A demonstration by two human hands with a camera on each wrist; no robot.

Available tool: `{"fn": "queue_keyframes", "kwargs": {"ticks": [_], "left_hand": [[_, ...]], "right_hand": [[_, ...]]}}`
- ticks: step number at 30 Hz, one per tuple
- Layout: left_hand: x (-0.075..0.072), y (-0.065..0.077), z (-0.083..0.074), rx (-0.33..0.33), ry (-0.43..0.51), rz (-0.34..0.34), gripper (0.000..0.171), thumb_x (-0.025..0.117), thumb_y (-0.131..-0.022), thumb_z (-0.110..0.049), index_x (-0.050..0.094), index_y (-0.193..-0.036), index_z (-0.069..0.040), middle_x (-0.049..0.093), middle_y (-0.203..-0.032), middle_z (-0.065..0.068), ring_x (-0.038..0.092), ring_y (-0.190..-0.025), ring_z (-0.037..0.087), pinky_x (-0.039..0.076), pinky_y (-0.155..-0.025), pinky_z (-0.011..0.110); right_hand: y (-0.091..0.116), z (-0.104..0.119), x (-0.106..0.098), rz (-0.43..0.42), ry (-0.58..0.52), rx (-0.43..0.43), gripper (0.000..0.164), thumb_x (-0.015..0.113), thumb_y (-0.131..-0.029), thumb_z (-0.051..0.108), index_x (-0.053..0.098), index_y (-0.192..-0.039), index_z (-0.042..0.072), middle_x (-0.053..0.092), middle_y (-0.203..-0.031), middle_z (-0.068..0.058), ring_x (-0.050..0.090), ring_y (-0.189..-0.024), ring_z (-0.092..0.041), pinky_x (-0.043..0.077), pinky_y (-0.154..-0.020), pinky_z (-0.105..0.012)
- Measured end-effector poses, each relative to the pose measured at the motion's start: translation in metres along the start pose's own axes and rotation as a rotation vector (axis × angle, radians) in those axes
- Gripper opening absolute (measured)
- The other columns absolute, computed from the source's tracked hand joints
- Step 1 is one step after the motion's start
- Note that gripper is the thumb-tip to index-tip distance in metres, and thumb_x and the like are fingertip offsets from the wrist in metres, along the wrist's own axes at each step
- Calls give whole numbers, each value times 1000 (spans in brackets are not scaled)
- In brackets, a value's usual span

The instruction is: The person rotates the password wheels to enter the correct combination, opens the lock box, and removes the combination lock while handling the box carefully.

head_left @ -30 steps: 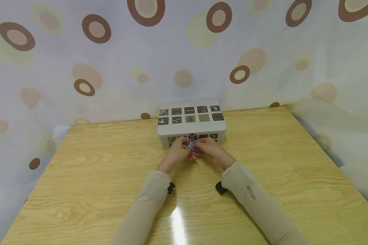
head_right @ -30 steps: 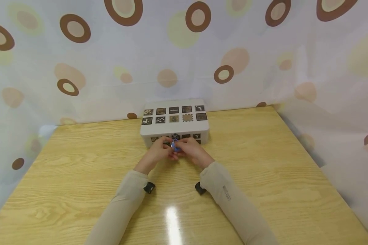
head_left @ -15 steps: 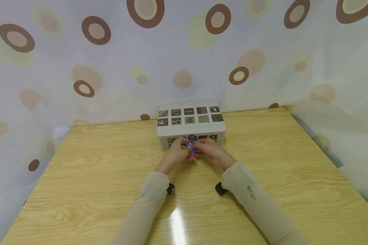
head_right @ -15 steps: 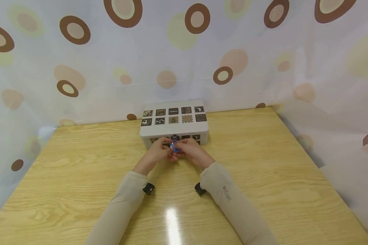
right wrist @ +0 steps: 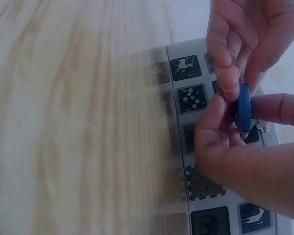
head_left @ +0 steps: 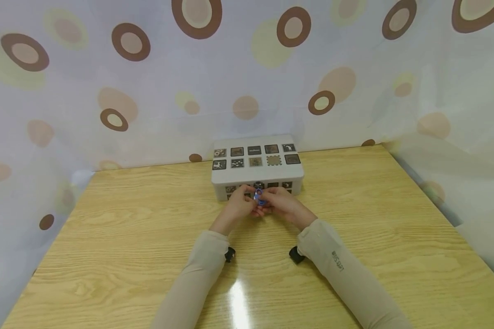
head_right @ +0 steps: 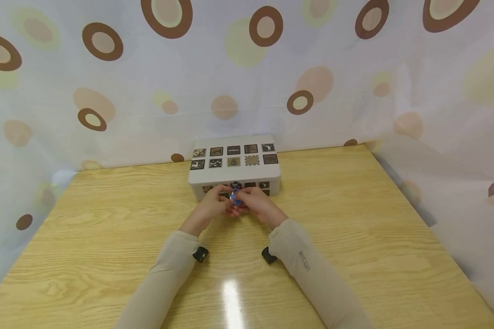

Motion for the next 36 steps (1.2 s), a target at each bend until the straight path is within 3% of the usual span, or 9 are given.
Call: {"fn": "queue_keyframes", "kwargs": {"ticks": [5, 9, 12, 17, 29, 36], "left_hand": [[1, 1, 0, -2, -3, -5, 40, 48, -93, 10, 42, -133, 7, 63, -82, 19, 66, -67, 24, 59, -74, 41], [1, 0, -1, 4, 0, 7, 41, 48, -94, 10, 40, -134, 9, 63, -87, 25, 67, -74, 35, 58, -76, 44], [1, 1, -1, 5, 5, 7, 41, 49, -93, 10, 39, -134, 10, 63, -88, 26, 67, -72, 34, 58, -77, 46], [1, 2, -2, 0, 12, -5, 39, 49, -93, 10, 41, -132, 8, 63, -83, 21, 66, -64, 22, 58, -77, 45], [1, 1, -2, 1, 2, -2, 39, 47, -93, 11, 42, -131, 8, 64, -83, 21, 68, -68, 26, 58, -76, 45], [1, 1, -1, -7, 3, -13, 39, 49, -93, 10, 43, -131, 7, 63, -84, 20, 66, -66, 23, 58, -76, 43]], "right_hand": [[0, -1, 0, -4, 19, -19, 29, 46, -97, 5, 50, -116, -17, 59, -84, -5, 59, -69, -8, 53, -64, -18], [-2, -1, 0, -18, 10, -14, 31, 45, -97, 5, 49, -118, -18, 60, -82, -6, 60, -68, -8, 53, -62, -18], [-1, -1, 0, -19, 14, -11, 31, 45, -97, 5, 49, -118, -18, 60, -83, -6, 60, -68, -8, 53, -63, -18], [-2, 0, 0, -23, 11, -9, 30, 46, -99, 8, 51, -115, -16, 60, -84, -6, 61, -68, -9, 54, -64, -19], [0, 2, -2, -5, -4, -19, 32, 47, -96, 4, 49, -118, -20, 61, -83, -5, 61, -71, -9, 54, -67, -19], [-1, 0, -1, -19, 14, -17, 28, 47, -95, 3, 53, -112, -18, 61, -82, -5, 61, -69, -8, 53, -65, -18]]}}
Point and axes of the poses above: each hand's wrist, its own y-axis away from the middle knuckle, its own x-axis out of the palm, z = x × y, the point moved 3 cm from there along -y, towards the middle knuckle
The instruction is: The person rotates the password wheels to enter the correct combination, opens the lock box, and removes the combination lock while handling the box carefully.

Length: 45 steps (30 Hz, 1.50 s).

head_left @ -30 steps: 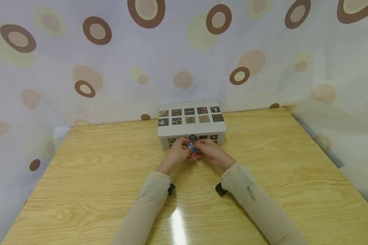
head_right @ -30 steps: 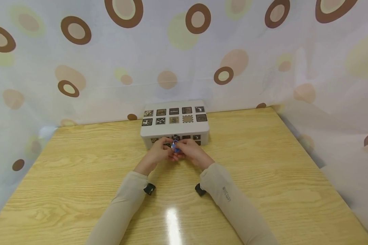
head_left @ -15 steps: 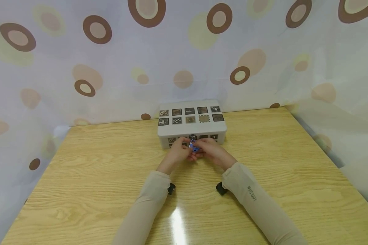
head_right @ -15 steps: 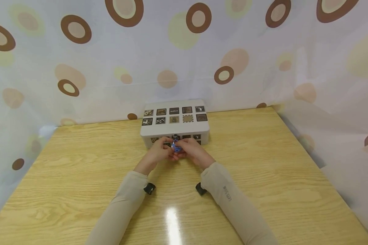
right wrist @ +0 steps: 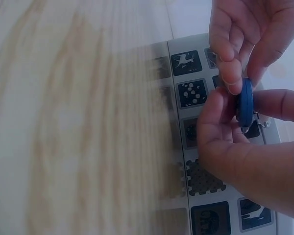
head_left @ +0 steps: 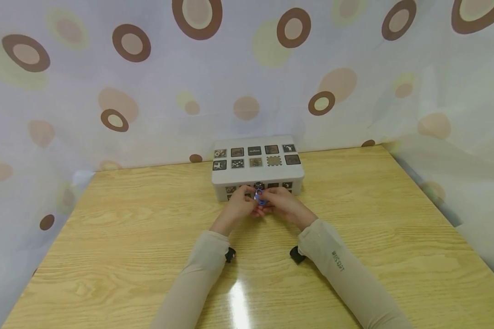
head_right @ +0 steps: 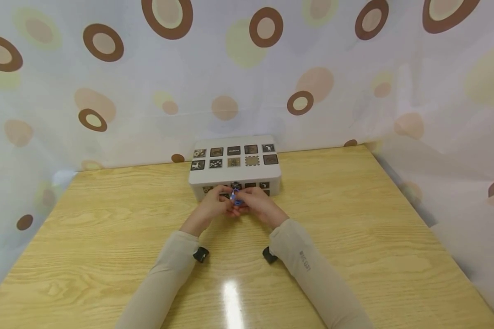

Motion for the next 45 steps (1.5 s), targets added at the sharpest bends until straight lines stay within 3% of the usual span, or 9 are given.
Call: {"fn": "queue_keyframes", "kwargs": {"ticks": [9, 18, 29, 36, 40, 45], "left_hand": [[2, 0, 3, -7, 32, 4, 40, 47, -92, 12, 42, -131, 8, 61, -81, 18, 66, -64, 23, 59, -75, 43], [2, 1, 2, -9, 31, 4, 40, 48, -93, 11, 42, -132, 8, 62, -81, 19, 69, -77, 37, 59, -75, 43], [1, 0, -2, -10, 29, 32, 42, 47, -96, 7, 37, -137, 8, 62, -96, 32, 67, -86, 42, 57, -80, 48], [1, 0, -1, -7, 21, 27, 41, 48, -95, 8, 39, -135, 10, 63, -90, 29, 69, -79, 39, 57, -78, 46], [0, 0, -1, -8, 29, 32, 42, 47, -95, 9, 38, -136, 10, 62, -96, 33, 68, -85, 43, 57, -80, 47], [1, 0, -1, -3, 38, 7, 40, 48, -94, 9, 41, -134, 8, 63, -89, 28, 70, -77, 36, 58, -77, 44]], "right_hand": [[1, -4, 0, 3, -25, -14, 30, 47, -95, 3, 51, -114, -20, 62, -83, -5, 61, -69, -7, 54, -65, -17], [1, -5, -1, -6, -29, -10, 33, 49, -96, 4, 49, -118, -21, 62, -82, -5, 62, -69, -7, 54, -65, -17], [-1, -2, -2, -10, -7, -26, 31, 48, -97, 5, 51, -115, -19, 62, -84, -6, 62, -70, -7, 54, -66, -17], [0, -2, -2, -11, -6, -16, 33, 48, -97, 6, 51, -118, -20, 62, -86, -7, 63, -71, -7, 55, -68, -18], [-2, -3, -4, 13, -59, 4, 34, 49, -98, 9, 51, -117, -19, 64, -88, -8, 64, -73, -9, 56, -71, -20], [-2, -3, -6, 34, -118, 23, 32, 49, -98, 9, 53, -115, -18, 64, -87, -8, 65, -75, -11, 56, -73, -21]]}}
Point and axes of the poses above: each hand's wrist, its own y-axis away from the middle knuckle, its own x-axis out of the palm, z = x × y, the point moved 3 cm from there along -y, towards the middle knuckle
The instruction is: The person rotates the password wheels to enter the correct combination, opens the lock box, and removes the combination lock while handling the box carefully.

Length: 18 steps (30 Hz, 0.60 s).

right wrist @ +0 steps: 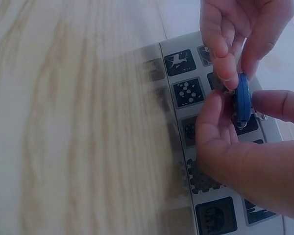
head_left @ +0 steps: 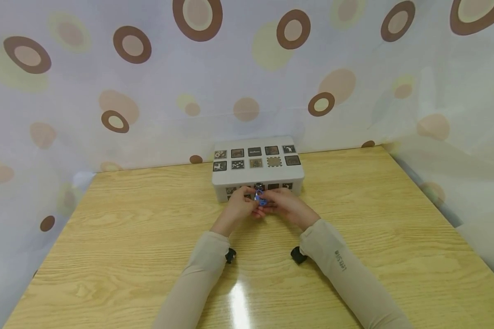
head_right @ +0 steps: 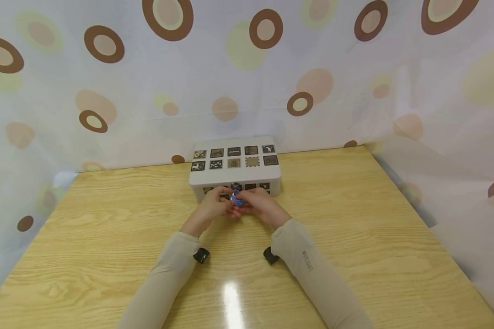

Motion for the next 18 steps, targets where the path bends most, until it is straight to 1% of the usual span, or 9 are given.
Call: {"fn": "queue_keyframes", "kwargs": {"ticks": [5, 8, 13, 18], "left_hand": [[0, 0, 1, -1, 16, -1, 39, 48, -94, 10, 42, -132, 8, 64, -85, 25, 70, -70, 29, 59, -74, 42], [0, -1, 1, 0, 18, 3, 40, 48, -93, 12, 42, -132, 8, 63, -84, 24, 70, -69, 27, 59, -74, 42], [0, -1, 1, -7, 3, 13, 42, 48, -94, 10, 41, -135, 7, 63, -86, 24, 70, -74, 34, 58, -77, 44], [-1, 1, -2, -24, -18, 31, 44, 47, -94, 9, 38, -137, 9, 62, -93, 30, 67, -86, 43, 56, -82, 48]], "right_hand": [[-1, -1, 0, 7, 9, 11, 32, 48, -98, 7, 52, -117, -18, 63, -90, -8, 64, -76, -11, 55, -73, -21], [-1, -2, 0, 11, 26, 15, 32, 47, -98, 7, 51, -117, -18, 62, -92, -9, 63, -77, -11, 55, -73, -20], [-1, -3, 1, -3, 24, 19, 29, 46, -98, 7, 53, -113, -17, 61, -89, -9, 60, -76, -12, 54, -70, -19], [1, -2, 3, -7, 17, 23, 25, 47, -97, 7, 55, -107, -14, 60, -87, -8, 59, -75, -12, 54, -69, -19]]}}
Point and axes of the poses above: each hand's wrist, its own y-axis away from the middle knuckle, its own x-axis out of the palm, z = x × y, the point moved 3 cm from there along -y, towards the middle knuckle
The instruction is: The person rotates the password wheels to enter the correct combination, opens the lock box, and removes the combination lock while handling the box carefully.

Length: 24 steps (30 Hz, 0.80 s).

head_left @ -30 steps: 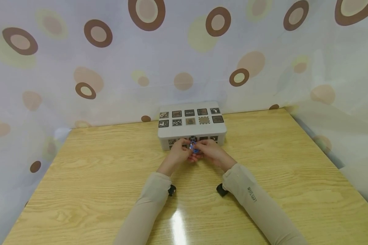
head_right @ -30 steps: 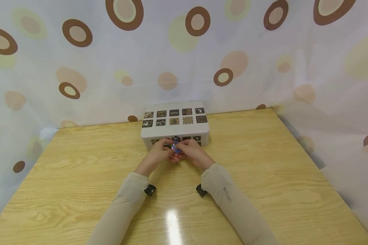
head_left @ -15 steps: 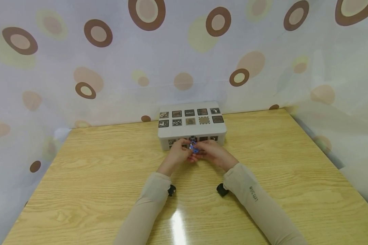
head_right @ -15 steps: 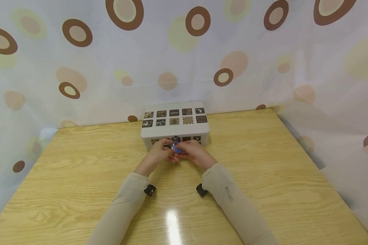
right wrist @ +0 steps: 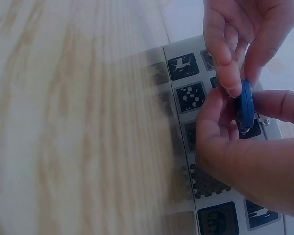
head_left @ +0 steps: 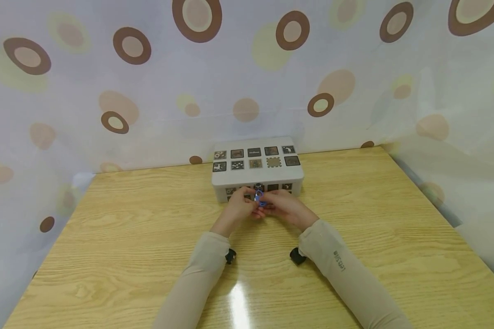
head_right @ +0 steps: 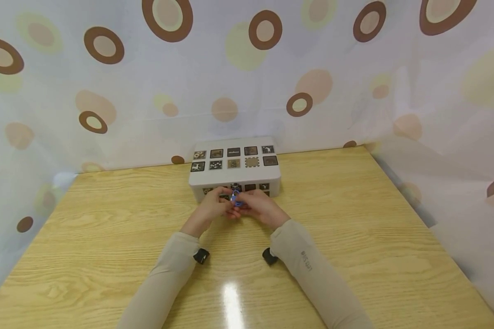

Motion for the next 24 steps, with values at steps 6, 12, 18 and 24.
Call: {"fn": "queue_keyframes", "kwargs": {"ticks": [6, 12, 18, 24], "left_hand": [[0, 4, -5, -9, -10, 3, 44, 47, -94, 10, 38, -137, 10, 60, -95, 30, 65, -89, 46, 55, -84, 50], [1, 0, 1, 10, 9, -18, 43, 49, -94, 8, 40, -136, 7, 62, -88, 24, 68, -76, 37, 57, -79, 46], [2, -1, 2, 13, 21, -34, 41, 50, -94, 9, 42, -133, 7, 62, -82, 19, 66, -63, 21, 59, -76, 42], [2, 0, 2, 14, 19, -40, 40, 50, -94, 9, 42, -133, 7, 61, -78, 16, 64, -59, 18, 59, -74, 42]], "right_hand": [[0, 0, 1, -14, -2, -2, 20, 47, -95, 6, 57, -100, -11, 60, -83, -7, 60, -72, -11, 53, -67, -19], [-1, 0, 2, -35, -5, -8, 18, 49, -93, 5, 58, -97, -9, 60, -80, -6, 61, -71, -10, 54, -66, -18], [0, 0, 1, -37, -7, -15, 19, 50, -93, 6, 59, -97, -10, 60, -80, -6, 61, -71, -10, 54, -66, -19], [0, -1, 2, -38, -3, -15, 19, 49, -94, 5, 59, -96, -10, 60, -81, -7, 61, -70, -10, 54, -66, -18]]}}
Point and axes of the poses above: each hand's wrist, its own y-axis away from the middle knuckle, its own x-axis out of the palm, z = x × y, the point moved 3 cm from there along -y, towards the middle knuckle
